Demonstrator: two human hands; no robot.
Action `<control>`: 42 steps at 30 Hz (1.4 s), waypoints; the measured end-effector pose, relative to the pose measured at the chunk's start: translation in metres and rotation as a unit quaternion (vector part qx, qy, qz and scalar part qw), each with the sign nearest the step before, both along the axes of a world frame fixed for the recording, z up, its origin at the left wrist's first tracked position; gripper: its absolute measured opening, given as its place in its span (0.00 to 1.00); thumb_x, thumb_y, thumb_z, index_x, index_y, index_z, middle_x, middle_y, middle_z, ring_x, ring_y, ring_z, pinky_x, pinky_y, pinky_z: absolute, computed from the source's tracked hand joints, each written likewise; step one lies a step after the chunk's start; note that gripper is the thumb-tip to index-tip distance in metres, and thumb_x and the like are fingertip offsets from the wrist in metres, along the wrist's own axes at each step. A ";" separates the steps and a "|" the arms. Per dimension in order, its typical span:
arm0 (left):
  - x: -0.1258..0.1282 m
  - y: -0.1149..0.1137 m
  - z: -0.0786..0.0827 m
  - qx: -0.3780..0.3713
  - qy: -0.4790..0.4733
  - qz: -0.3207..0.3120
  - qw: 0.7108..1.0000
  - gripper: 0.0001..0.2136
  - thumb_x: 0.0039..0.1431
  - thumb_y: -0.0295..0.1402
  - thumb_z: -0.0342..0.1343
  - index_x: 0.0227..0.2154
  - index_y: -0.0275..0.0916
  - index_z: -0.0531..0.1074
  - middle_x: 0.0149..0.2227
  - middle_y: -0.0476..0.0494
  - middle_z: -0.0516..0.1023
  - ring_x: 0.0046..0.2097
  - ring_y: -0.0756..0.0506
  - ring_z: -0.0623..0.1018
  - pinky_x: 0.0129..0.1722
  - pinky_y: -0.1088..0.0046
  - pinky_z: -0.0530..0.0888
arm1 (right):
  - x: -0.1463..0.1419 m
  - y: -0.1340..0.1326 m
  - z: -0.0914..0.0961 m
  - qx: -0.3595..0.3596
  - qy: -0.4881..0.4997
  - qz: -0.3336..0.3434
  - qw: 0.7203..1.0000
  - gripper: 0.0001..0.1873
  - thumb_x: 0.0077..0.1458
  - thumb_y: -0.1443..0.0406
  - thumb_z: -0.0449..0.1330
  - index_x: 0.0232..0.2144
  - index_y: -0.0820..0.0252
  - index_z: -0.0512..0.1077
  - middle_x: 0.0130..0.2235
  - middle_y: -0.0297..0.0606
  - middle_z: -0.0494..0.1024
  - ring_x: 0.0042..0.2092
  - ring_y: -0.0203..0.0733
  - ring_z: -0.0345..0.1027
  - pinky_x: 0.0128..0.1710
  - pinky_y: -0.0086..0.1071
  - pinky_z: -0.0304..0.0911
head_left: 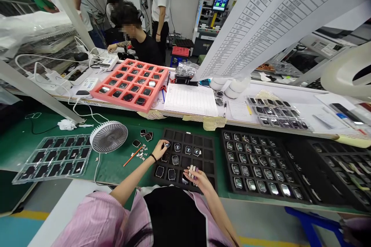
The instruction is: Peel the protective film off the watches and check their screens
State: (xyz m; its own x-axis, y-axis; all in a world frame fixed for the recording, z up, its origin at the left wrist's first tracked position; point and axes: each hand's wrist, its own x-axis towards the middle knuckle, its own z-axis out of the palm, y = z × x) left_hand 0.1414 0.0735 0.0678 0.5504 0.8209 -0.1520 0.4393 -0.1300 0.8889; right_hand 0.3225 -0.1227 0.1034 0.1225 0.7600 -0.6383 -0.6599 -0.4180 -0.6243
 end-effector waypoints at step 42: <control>0.084 -0.007 -0.022 0.248 0.392 -0.308 0.831 0.34 0.56 0.21 0.51 0.63 0.53 0.53 0.56 0.33 0.62 0.53 0.32 0.66 0.45 0.57 0.68 | -0.004 -0.008 -0.016 0.001 0.027 -0.039 0.999 0.23 0.32 0.63 0.74 0.33 0.65 0.76 0.35 0.45 0.82 0.40 0.50 0.77 0.49 0.43 0.67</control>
State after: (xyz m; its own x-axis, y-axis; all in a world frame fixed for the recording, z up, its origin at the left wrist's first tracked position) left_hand 0.2257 0.0663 0.0459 0.7804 0.4895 -0.3890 0.5729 -0.8090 0.1314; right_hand 0.3182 -0.1305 0.0873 0.1459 0.7515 -0.6433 -0.7231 -0.3628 -0.5878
